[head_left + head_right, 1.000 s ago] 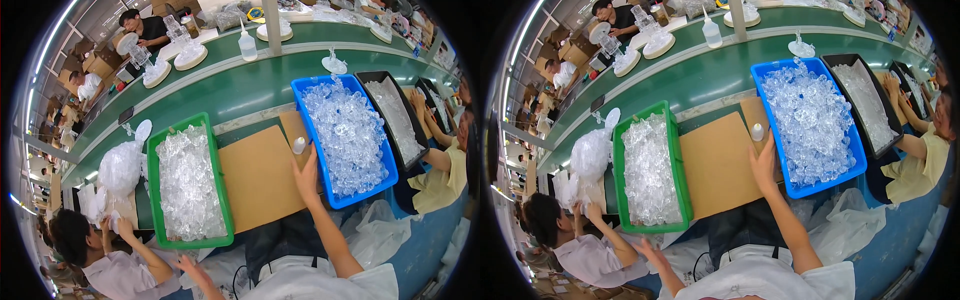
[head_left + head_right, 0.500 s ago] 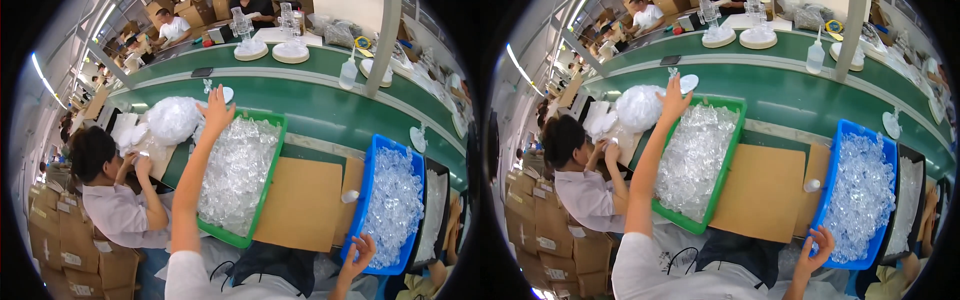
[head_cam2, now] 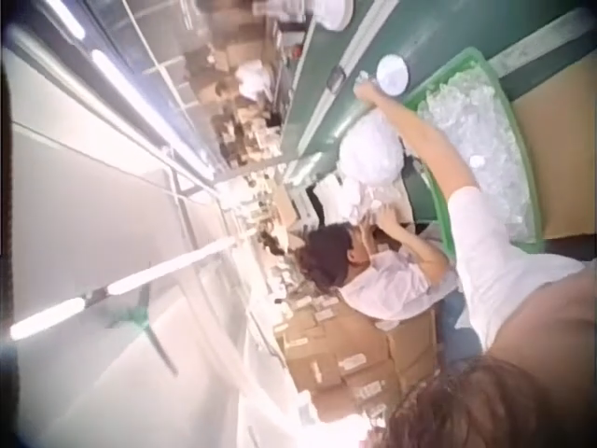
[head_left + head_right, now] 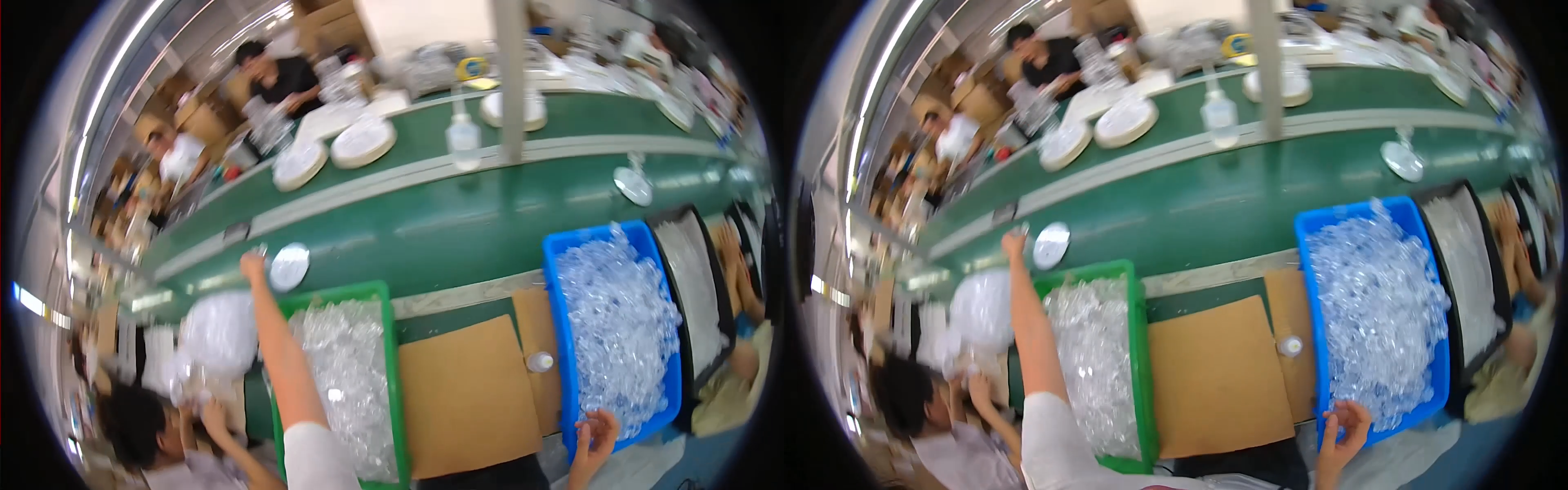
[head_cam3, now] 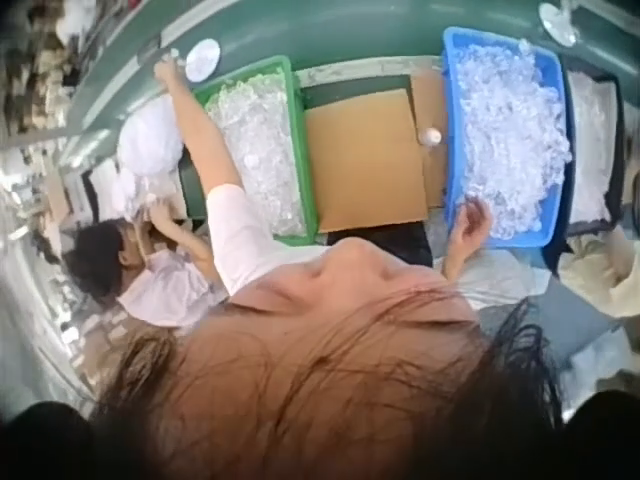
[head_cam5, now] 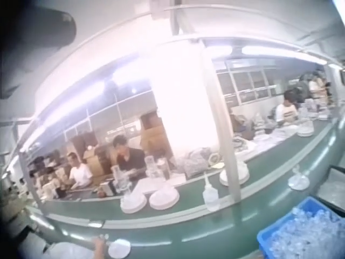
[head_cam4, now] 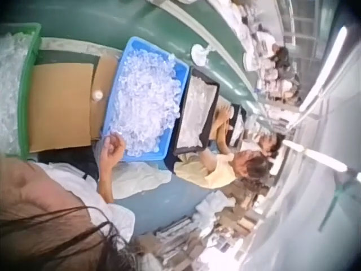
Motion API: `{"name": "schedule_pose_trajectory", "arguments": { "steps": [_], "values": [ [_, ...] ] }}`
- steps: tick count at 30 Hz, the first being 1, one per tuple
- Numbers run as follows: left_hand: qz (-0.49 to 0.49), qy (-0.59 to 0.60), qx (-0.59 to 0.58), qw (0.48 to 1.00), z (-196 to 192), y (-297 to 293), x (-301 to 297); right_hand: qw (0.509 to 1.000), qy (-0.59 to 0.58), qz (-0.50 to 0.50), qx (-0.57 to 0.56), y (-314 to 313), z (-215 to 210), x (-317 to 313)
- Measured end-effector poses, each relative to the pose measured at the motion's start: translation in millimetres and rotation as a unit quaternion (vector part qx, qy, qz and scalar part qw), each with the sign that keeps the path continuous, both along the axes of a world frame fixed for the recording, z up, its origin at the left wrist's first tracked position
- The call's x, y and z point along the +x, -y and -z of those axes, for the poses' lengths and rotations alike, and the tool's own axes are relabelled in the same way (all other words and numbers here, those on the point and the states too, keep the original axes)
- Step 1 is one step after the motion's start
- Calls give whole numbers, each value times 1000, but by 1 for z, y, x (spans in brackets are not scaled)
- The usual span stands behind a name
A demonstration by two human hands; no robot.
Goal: Assembling decorative light fixture components by gluing crystal-like pieces onto a circular base on a production line.
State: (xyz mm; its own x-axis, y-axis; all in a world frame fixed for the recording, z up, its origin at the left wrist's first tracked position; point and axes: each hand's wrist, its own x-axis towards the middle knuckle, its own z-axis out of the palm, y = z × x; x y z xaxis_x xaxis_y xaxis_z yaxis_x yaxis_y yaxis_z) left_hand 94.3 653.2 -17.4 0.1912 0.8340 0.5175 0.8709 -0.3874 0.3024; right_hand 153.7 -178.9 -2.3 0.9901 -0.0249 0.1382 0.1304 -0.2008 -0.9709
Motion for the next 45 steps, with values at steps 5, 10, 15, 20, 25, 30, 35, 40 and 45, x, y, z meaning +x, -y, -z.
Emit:
{"name": "schedule_pose_trajectory", "arguments": {
  "steps": [5, 10, 15, 20, 25, 30, 35, 40, 45],
  "values": [
    [83, 47, 158, 983, -16, 20, 11, 996, 17, -80, -32, -16, -12, 13],
    [356, 115, 97, 922, -108, 164, 122, 997, 36, -65, -32, -12, -9, 6],
    [592, 90, -122, 792, -99, 362, 127, 989, 101, -111, 7, -11, -18, 7],
    [554, -45, -291, 778, -43, 464, 71, 972, 129, -188, -56, -5, -42, 27],
    [614, 27, -205, 762, -58, 480, 10, 986, 101, -131, -29, 30, -66, 35],
    [364, -112, -213, 900, -58, 381, -78, 988, 94, -117, 35, 53, -31, 13],
    [282, -148, -230, 920, -13, 383, -102, 978, 14, -200, 61, 18, -34, -21],
    [358, 8, -188, 914, -24, 390, -106, 967, 14, -251, 28, 4, -40, -33],
    [302, 309, -459, 776, -103, 497, -97, 961, 17, -273, 28, -22, -51, -36]
  ]
}}
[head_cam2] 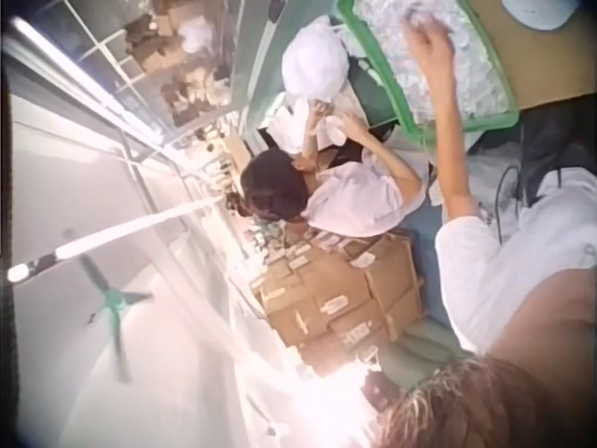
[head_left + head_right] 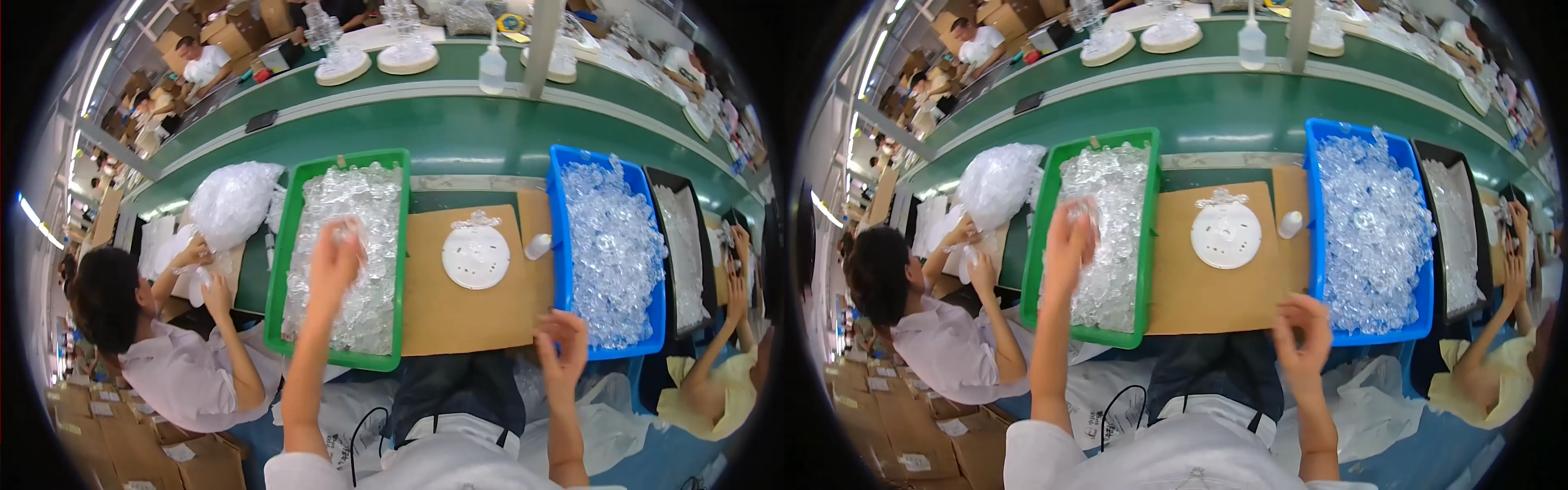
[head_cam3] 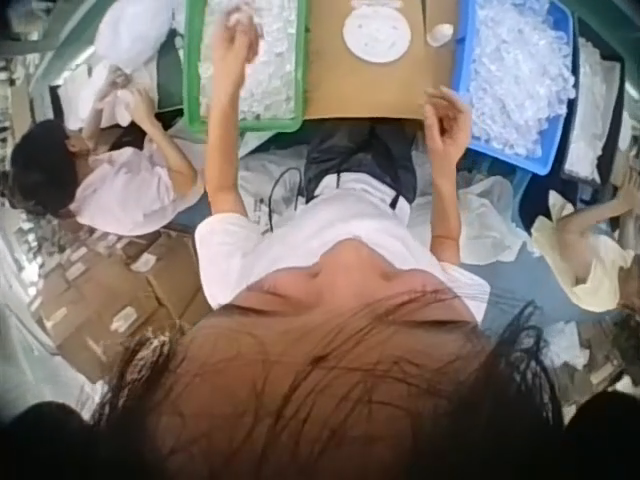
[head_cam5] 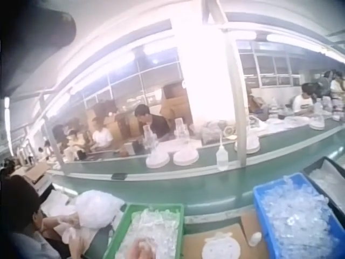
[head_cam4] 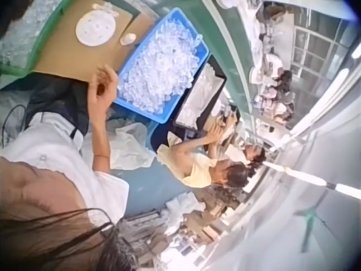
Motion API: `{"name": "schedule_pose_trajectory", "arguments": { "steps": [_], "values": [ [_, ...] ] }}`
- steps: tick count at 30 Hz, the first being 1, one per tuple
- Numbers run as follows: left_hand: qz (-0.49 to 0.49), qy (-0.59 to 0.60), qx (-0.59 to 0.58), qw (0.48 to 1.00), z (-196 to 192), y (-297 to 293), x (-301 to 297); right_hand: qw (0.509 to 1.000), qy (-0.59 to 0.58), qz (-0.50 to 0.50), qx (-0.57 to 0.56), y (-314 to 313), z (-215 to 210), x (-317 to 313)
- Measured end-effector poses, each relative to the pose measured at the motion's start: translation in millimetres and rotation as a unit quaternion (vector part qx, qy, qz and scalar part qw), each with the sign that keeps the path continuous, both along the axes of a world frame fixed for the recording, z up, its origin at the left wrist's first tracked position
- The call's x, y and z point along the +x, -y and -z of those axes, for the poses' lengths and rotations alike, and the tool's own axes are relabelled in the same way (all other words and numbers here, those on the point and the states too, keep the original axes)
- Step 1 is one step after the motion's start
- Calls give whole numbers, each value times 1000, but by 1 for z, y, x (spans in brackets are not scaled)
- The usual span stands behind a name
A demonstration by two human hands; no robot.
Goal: Assembling decorative light fixture components by gluing crystal-like pieces onto a circular base on a production line.
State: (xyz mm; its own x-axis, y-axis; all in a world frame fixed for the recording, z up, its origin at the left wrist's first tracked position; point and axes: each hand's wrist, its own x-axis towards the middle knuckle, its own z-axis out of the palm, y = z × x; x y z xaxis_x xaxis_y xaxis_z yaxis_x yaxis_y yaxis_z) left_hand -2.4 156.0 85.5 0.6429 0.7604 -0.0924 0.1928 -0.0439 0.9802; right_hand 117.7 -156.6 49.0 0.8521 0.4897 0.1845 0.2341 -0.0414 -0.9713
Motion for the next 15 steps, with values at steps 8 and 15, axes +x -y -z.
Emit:
{"name": "schedule_pose_trajectory", "arguments": {
  "steps": [8, 15],
  "values": [
    [115, 70, -106, 985, 74, 173, -6, 940, 236, -235, -77, -57, 26, -1],
    [114, 191, -221, 950, 81, 154, 3, 964, 71, -257, -21, -75, 57, 21]
  ]
}}
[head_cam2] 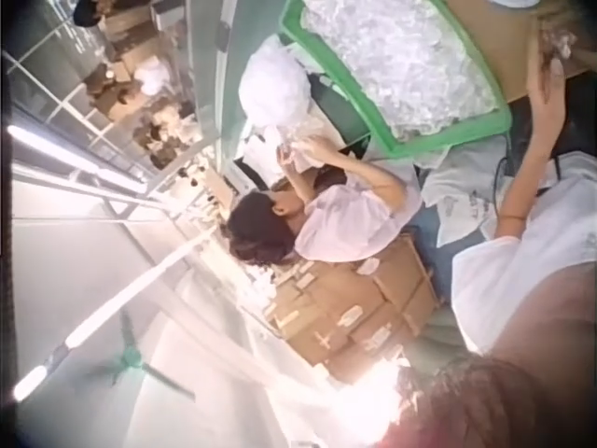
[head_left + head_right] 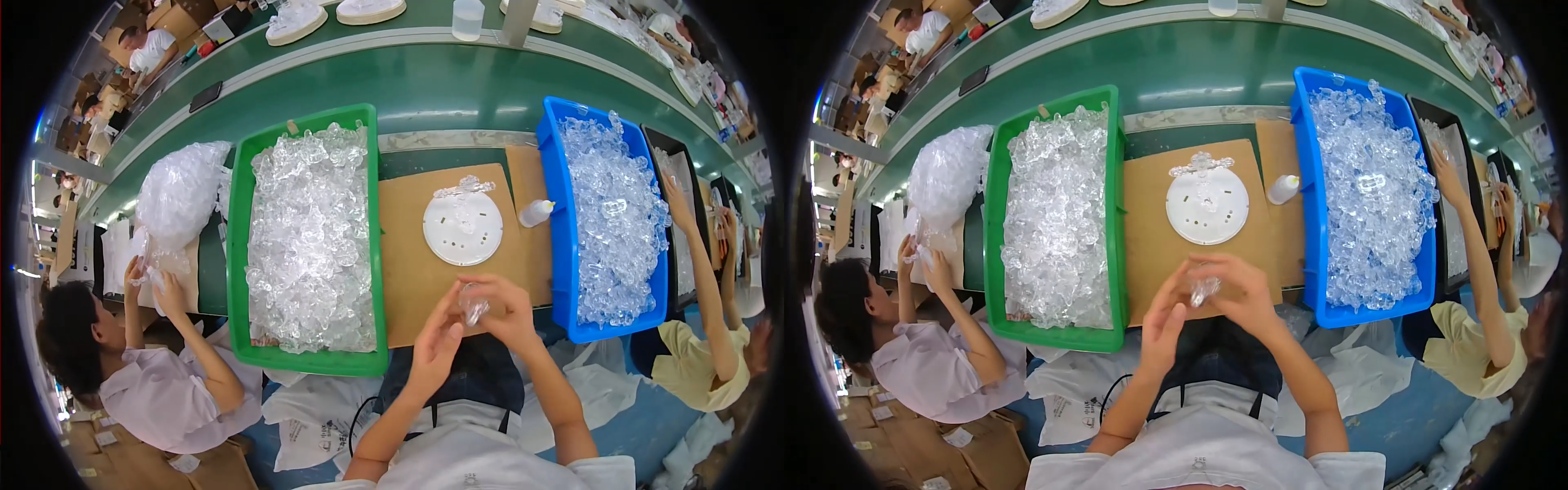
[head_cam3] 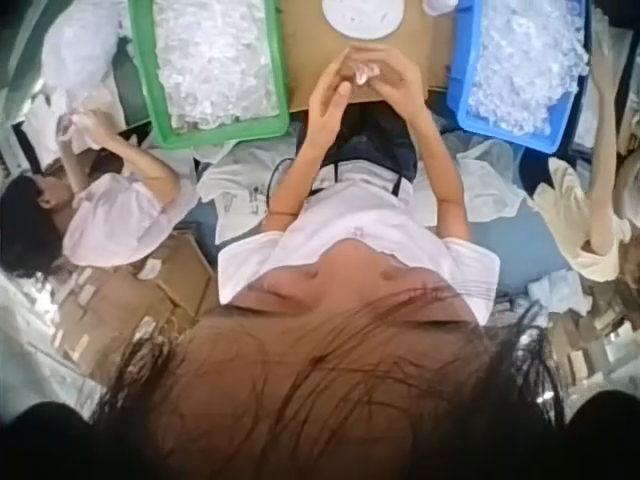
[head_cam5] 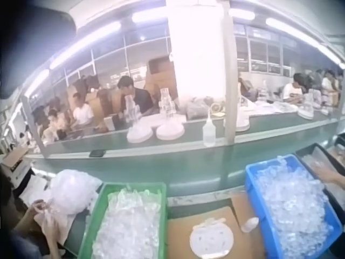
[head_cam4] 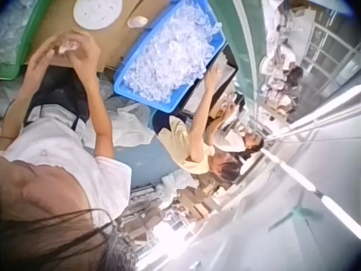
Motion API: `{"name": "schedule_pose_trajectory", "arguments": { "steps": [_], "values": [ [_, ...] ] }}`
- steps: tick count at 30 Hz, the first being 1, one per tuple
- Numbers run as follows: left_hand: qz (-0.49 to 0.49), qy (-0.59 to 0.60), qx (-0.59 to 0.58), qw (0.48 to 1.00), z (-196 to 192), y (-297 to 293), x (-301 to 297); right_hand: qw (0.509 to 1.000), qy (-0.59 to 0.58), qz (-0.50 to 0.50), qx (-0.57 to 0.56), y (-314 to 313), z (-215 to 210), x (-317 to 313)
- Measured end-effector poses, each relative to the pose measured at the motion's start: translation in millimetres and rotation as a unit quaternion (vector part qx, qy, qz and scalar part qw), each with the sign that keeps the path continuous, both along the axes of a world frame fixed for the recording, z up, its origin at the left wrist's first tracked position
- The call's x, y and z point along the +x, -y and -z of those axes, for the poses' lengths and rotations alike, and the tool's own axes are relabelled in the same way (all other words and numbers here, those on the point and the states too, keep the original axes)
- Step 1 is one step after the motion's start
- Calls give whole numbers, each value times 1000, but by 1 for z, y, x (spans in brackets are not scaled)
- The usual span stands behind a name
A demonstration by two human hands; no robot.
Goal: Assembling decorative light fixture components by gluing crystal-like pieces onto a circular base on a production line.
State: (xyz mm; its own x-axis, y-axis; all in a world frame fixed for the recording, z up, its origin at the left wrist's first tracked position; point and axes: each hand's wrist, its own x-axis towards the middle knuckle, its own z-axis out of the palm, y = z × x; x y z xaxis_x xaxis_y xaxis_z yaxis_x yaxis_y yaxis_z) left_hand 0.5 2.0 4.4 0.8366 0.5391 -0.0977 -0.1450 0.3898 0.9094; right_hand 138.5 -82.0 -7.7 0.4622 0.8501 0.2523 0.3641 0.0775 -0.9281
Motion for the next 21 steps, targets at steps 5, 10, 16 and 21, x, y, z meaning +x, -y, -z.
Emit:
{"name": "schedule_pose_trajectory", "arguments": {
  "steps": [5, 10, 16, 21],
  "values": [
    [-168, -203, 305, 915, 49, -8, 46, 904, -408, 126, 26, -18, 12, 9],
    [-199, -358, 509, 757, 62, -46, 94, 883, -436, 166, 59, -24, 13, 23],
    [-216, -271, 350, 870, 66, -33, 92, 958, -69, 267, -78, -13, 29, 23],
    [-199, -77, -41, 976, 48, -3, 76, 927, -221, 303, -20, -11, 12, 6]
  ]
}}
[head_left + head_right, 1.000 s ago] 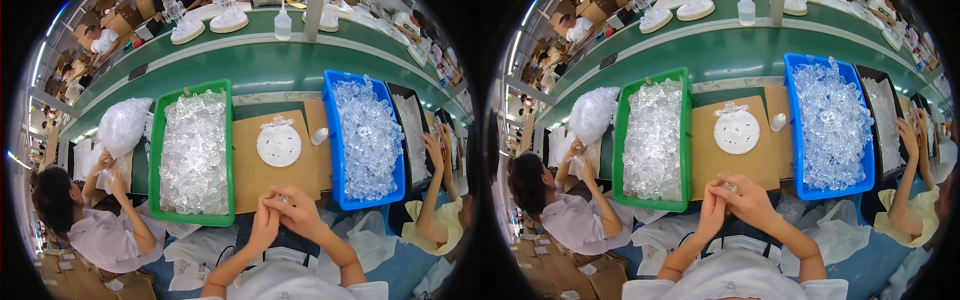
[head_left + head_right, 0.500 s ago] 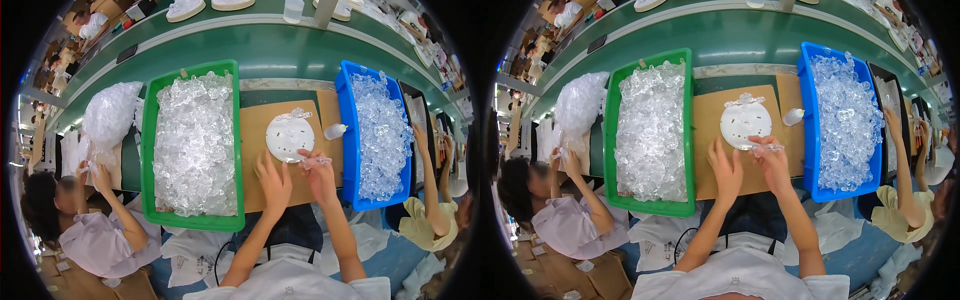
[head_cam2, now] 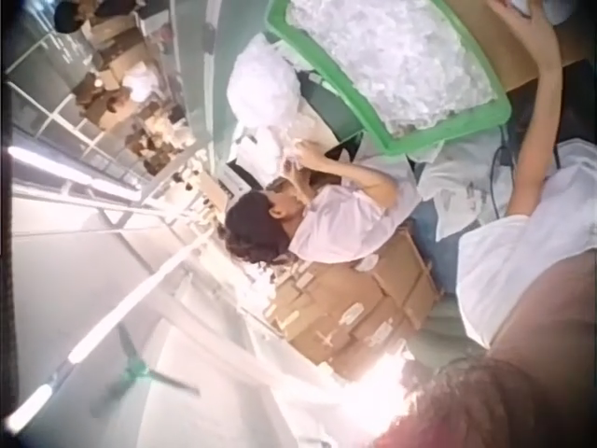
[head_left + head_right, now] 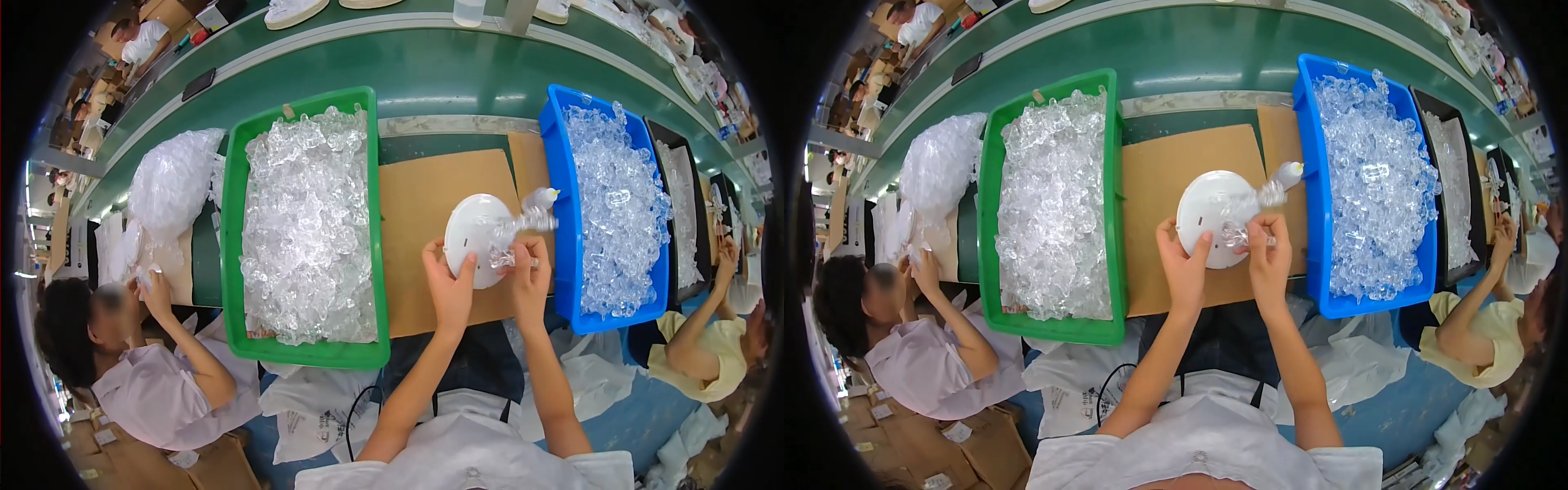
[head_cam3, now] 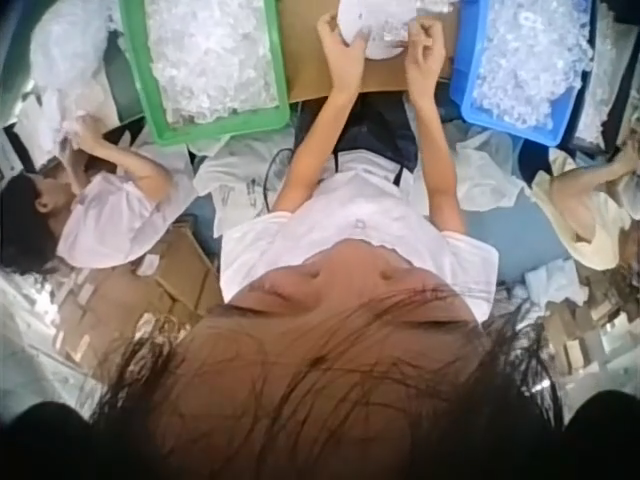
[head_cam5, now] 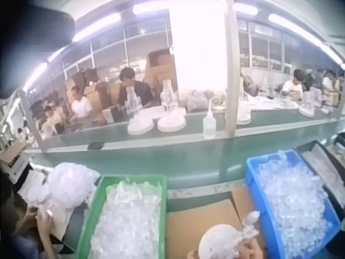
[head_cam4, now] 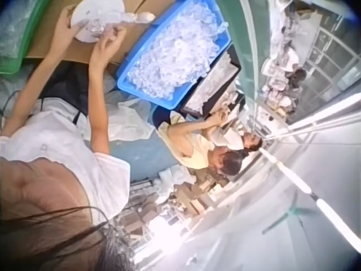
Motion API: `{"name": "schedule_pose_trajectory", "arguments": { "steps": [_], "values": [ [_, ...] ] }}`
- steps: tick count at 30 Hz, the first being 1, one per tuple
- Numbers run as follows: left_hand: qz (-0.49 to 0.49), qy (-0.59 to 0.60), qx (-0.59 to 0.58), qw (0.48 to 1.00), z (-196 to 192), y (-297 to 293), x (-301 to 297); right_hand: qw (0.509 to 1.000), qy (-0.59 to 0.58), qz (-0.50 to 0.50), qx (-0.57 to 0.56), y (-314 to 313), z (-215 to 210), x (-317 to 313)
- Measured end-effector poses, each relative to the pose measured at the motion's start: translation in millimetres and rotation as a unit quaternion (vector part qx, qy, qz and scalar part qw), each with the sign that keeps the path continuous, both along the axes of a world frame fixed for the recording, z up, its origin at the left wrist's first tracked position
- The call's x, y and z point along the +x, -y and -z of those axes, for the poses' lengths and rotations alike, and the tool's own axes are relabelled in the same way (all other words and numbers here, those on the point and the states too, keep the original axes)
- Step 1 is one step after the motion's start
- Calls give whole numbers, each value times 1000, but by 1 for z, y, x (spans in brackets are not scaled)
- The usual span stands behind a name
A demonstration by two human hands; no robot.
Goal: Assembling decorative light fixture components by gluing crystal-like pieces onto a circular base on a production line.
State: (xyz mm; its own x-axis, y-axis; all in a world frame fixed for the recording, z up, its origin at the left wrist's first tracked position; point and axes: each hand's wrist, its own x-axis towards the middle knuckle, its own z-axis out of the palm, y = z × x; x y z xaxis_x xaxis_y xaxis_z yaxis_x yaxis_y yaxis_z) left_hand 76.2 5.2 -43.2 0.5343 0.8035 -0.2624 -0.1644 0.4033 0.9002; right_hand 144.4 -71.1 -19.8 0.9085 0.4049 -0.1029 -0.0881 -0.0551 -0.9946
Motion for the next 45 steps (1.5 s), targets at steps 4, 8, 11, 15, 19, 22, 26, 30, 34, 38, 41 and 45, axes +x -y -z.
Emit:
{"name": "schedule_pose_trajectory", "arguments": {
  "steps": [4, 8, 11, 15, 19, 22, 26, 30, 34, 38, 41, 45],
  "values": [
    [19, 93, -53, 994, -12, 12, -15, 999, 13, -39, 15, 3, -26, -13],
    [36, 127, -51, 990, -20, 24, -20, 998, -21, 4, 65, 4, -30, -17],
    [42, 142, -33, 988, -16, 28, -29, 996, -47, -28, 64, 8, -34, -18],
    [74, 115, -6, 991, -17, 25, -36, 997, -45, -56, 27, 14, -45, -15],
    [57, 113, 12, 992, -25, 24, -33, 999, -17, -29, 29, 14, -48, -16],
    [90, 127, 23, 988, -23, 22, -38, 998, -27, 7, 65, 13, -45, -21],
    [99, 151, 10, 983, -18, 21, -40, 996, -26, 25, 81, 12, -42, -24],
    [101, 141, 28, 985, -23, 21, -40, 996, -39, 22, 83, 12, -47, -21],
    [93, 105, 45, 989, -29, 22, -41, 997, -24, 20, 77, 12, -52, -26],
    [89, 44, 96, 990, -29, 23, -43, 994, -33, 21, 98, 8, -50, -28],
    [97, 26, 99, 990, -13, 22, -44, 995, -55, 23, 78, 5, -48, -26],
    [46, 56, 111, 991, -6, 23, -35, 995, -62, 16, 73, -7, -47, -29]
  ]
}}
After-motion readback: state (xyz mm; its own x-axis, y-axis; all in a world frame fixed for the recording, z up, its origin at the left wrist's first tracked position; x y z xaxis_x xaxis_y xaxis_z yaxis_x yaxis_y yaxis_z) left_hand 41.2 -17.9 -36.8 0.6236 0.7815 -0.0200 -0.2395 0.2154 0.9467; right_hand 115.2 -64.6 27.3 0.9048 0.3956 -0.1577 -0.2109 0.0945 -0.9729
